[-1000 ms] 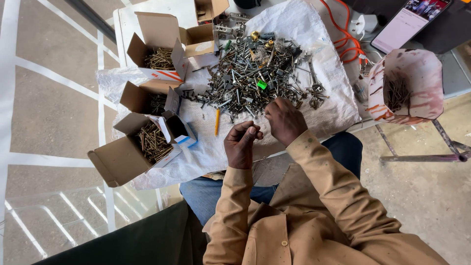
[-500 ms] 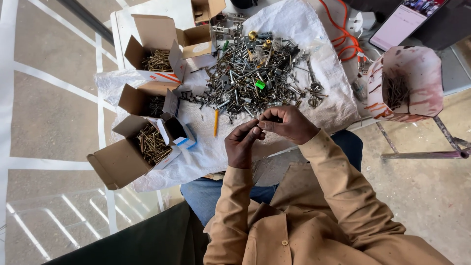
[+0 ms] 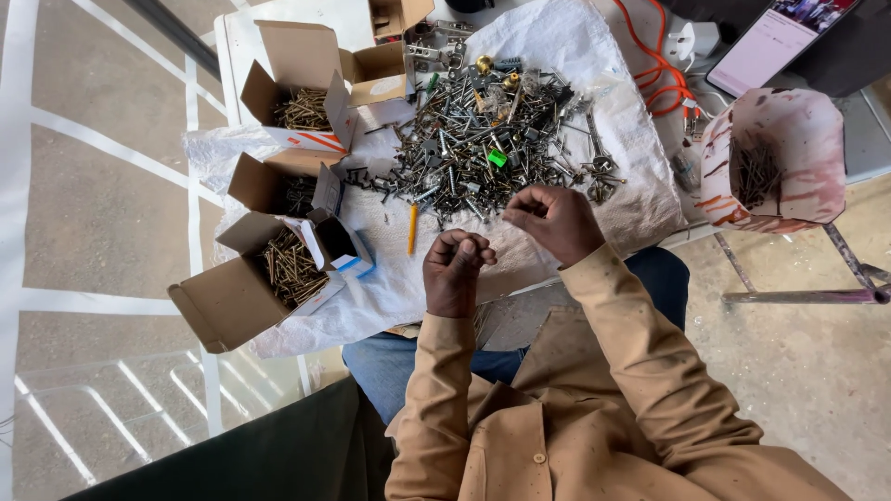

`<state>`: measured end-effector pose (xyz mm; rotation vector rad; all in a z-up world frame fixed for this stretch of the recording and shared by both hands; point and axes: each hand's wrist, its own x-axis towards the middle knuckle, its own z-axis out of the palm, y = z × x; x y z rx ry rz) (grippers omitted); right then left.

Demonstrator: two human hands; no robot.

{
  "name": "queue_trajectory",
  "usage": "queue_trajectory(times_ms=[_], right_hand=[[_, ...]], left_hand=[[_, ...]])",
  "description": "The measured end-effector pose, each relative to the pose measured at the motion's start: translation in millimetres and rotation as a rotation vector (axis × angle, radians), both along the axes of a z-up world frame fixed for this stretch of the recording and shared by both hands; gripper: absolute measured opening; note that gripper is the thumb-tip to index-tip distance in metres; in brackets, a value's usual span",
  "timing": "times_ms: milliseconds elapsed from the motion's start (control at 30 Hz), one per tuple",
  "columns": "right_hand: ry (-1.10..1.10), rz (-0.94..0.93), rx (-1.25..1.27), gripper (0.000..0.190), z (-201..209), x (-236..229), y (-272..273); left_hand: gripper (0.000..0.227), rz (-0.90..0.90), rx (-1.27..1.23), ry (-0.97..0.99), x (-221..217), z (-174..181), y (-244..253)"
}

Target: Sorting mixed screws and nails from a pile into organized cardboard boxes.

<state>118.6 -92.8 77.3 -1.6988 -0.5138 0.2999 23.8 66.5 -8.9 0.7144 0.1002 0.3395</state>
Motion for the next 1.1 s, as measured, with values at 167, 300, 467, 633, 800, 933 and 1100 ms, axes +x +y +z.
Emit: queue_trajectory(times_ms=[167,300,467,633,800,933,1100], right_hand=[[-0.514,-0.095,-0.504,0.013,-51.3,11.7,-1.3],[-0.611,-0.148,-0.557,0.015,-60.1,6.8,4.8],[-0.612,-0.095,-0.682,0.008,-58.4,-0.3,12.8],[-0.573,-0.075,-0.6,0.007,-53.2,-0.6,13.6],[-0.411,-0.068,-0.273,0.011,1.0,-25.2,29.3],[-0.536,-0.047,-0.28,0.005,5.9,-33.9,43.5],[-0.603,-0.02,-0.284,0.006,2.5,-32.1,50.5]], left_hand=[[0.011,0.02,-0.168,0.058,2.6,-4.9,7.8],[0.01,0.05,-0.22,0.088,-0.5,2.2,12.3],[0.012,0.107,-0.276,0.191,-8.3,22.5,10.5],[0.018,0.166,-0.225,0.318,-16.8,53.6,6.5],[0.026,0.213,-0.148,0.458,-18.7,54.1,1.0],[0.028,0.201,-0.182,0.489,-16.9,46.5,-0.6],[0.031,0.205,-0.235,0.475,-15.7,46.9,1.0]])
